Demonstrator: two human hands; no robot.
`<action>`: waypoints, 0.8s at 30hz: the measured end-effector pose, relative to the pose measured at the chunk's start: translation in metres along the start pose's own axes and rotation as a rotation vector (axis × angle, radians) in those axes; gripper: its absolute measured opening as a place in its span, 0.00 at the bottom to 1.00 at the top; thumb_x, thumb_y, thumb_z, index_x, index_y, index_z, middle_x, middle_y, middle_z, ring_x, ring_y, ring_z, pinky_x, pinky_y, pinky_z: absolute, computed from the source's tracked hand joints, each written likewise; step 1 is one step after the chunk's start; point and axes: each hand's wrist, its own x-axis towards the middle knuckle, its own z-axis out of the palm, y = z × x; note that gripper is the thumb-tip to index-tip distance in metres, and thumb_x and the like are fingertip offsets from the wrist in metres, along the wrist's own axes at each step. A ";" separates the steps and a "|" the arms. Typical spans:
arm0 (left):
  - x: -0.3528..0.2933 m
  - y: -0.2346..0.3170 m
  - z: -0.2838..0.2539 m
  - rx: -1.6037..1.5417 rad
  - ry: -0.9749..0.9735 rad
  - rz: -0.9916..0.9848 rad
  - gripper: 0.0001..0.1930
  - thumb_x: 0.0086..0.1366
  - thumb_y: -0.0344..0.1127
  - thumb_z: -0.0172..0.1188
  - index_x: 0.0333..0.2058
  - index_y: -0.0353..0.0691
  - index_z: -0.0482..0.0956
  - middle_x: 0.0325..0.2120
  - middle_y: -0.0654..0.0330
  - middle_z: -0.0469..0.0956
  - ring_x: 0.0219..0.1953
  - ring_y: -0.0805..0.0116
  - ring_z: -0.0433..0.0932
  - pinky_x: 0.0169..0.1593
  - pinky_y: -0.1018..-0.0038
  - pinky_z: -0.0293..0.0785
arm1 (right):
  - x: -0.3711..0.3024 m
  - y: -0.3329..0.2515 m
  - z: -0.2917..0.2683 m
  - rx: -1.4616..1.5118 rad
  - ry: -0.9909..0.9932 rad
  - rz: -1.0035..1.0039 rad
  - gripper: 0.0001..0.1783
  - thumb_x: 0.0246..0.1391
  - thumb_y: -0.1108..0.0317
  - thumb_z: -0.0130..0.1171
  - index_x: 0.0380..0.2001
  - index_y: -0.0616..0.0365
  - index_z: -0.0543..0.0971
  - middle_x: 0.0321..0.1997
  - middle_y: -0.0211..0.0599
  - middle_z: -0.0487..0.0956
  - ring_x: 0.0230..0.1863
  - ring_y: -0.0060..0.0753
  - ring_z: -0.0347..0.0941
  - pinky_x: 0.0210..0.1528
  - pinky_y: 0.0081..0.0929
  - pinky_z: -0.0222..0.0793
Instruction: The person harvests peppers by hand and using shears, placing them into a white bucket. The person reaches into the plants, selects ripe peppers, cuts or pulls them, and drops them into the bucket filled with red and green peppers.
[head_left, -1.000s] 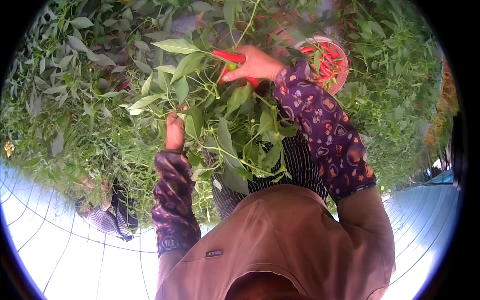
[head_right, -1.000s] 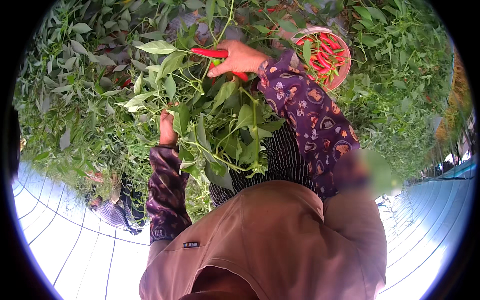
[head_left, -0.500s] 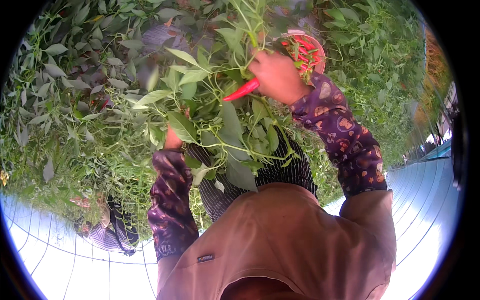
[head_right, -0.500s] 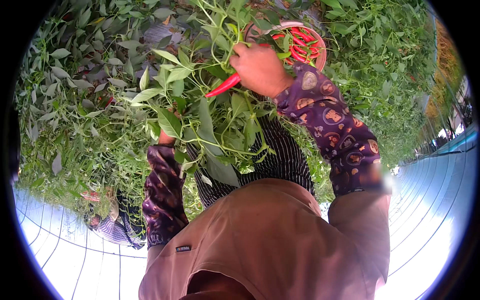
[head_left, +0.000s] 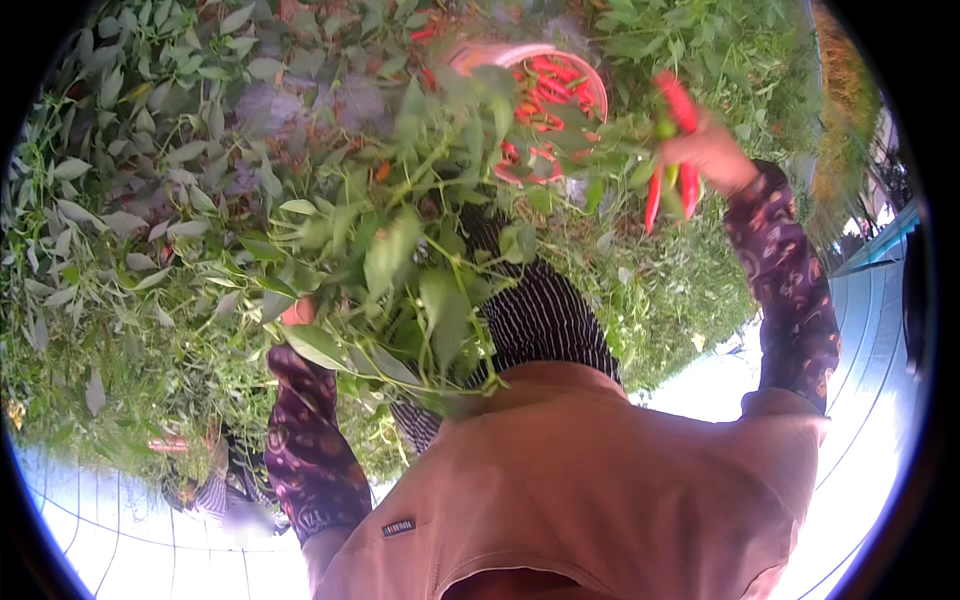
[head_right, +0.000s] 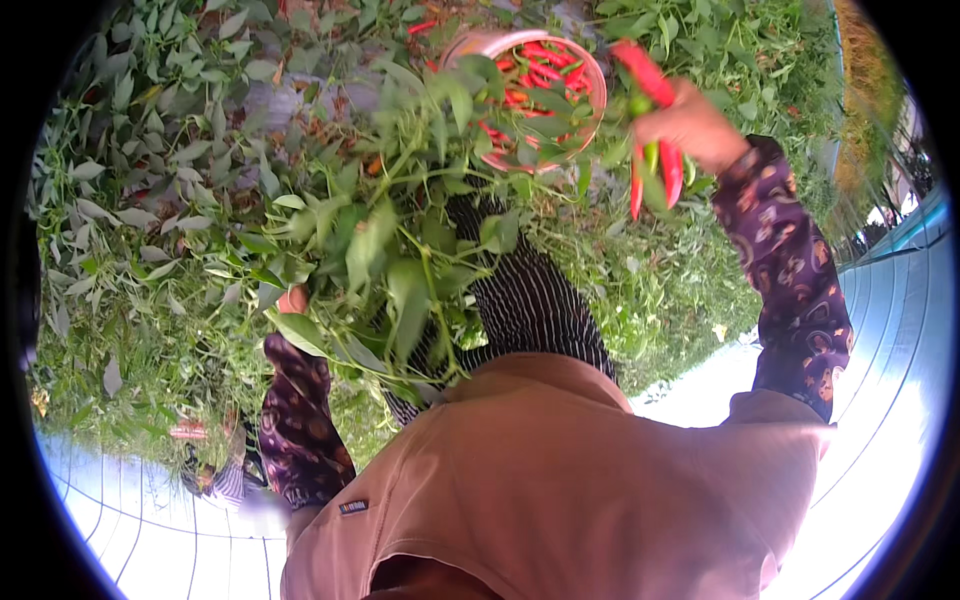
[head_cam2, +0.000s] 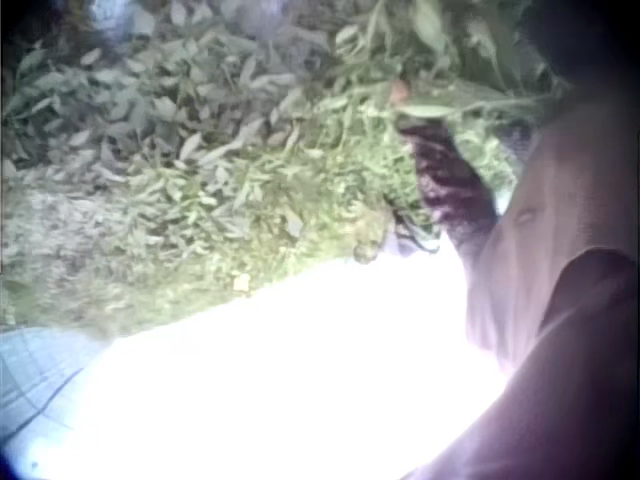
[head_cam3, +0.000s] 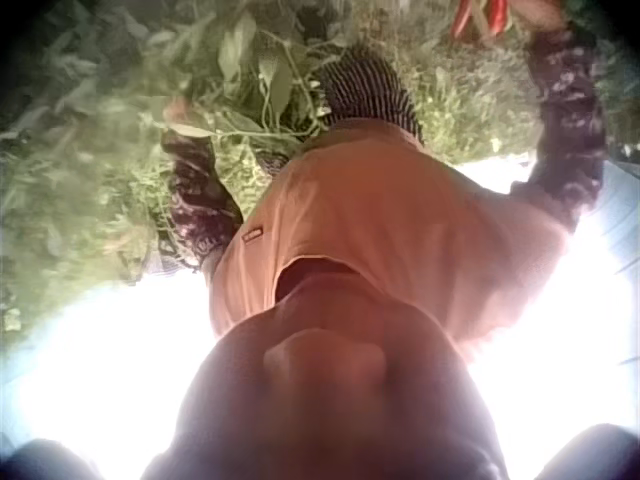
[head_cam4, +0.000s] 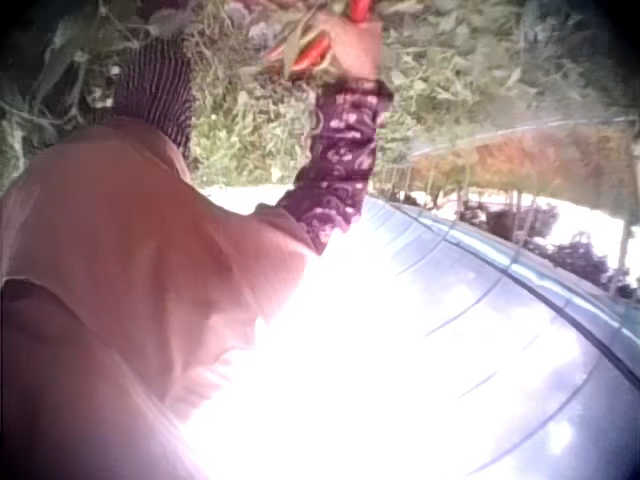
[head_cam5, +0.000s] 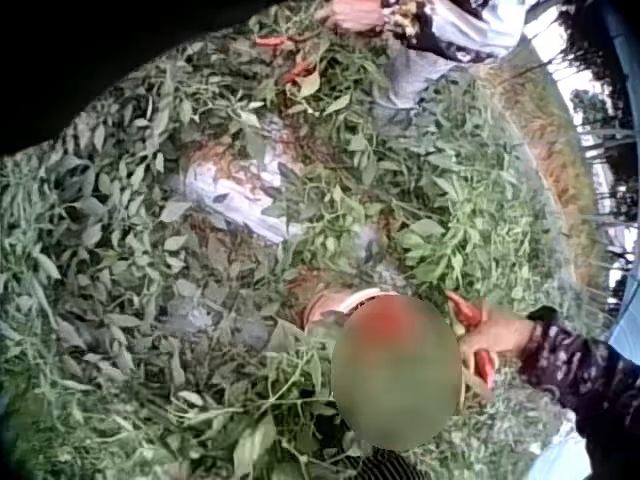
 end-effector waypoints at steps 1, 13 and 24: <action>-0.017 0.006 -0.002 0.091 0.024 -0.159 0.17 0.72 0.38 0.50 0.53 0.34 0.75 0.47 0.52 0.79 0.45 0.63 0.81 0.40 0.72 0.83 | 0.000 0.011 -0.015 0.252 -0.048 0.005 0.13 0.48 0.67 0.59 0.35 0.66 0.79 0.38 0.43 0.82 0.32 0.38 0.80 0.37 0.39 0.78; -0.063 0.112 0.089 1.103 0.853 0.575 0.20 0.70 0.40 0.56 0.54 0.32 0.76 0.41 0.46 0.81 0.38 0.60 0.82 0.43 0.70 0.82 | 0.008 0.108 -0.010 1.333 -0.059 -0.287 0.15 0.52 0.67 0.55 0.41 0.65 0.77 0.54 0.50 0.77 0.53 0.47 0.75 0.60 0.46 0.71; -0.067 0.177 0.407 0.759 -0.476 1.022 0.45 0.52 0.41 0.75 0.65 0.36 0.61 0.60 0.44 0.70 0.59 0.49 0.73 0.63 0.57 0.68 | -0.040 0.006 0.074 0.172 0.008 -0.590 0.24 0.43 0.68 0.72 0.46 0.62 0.80 0.44 0.35 0.81 0.43 0.29 0.78 0.51 0.30 0.74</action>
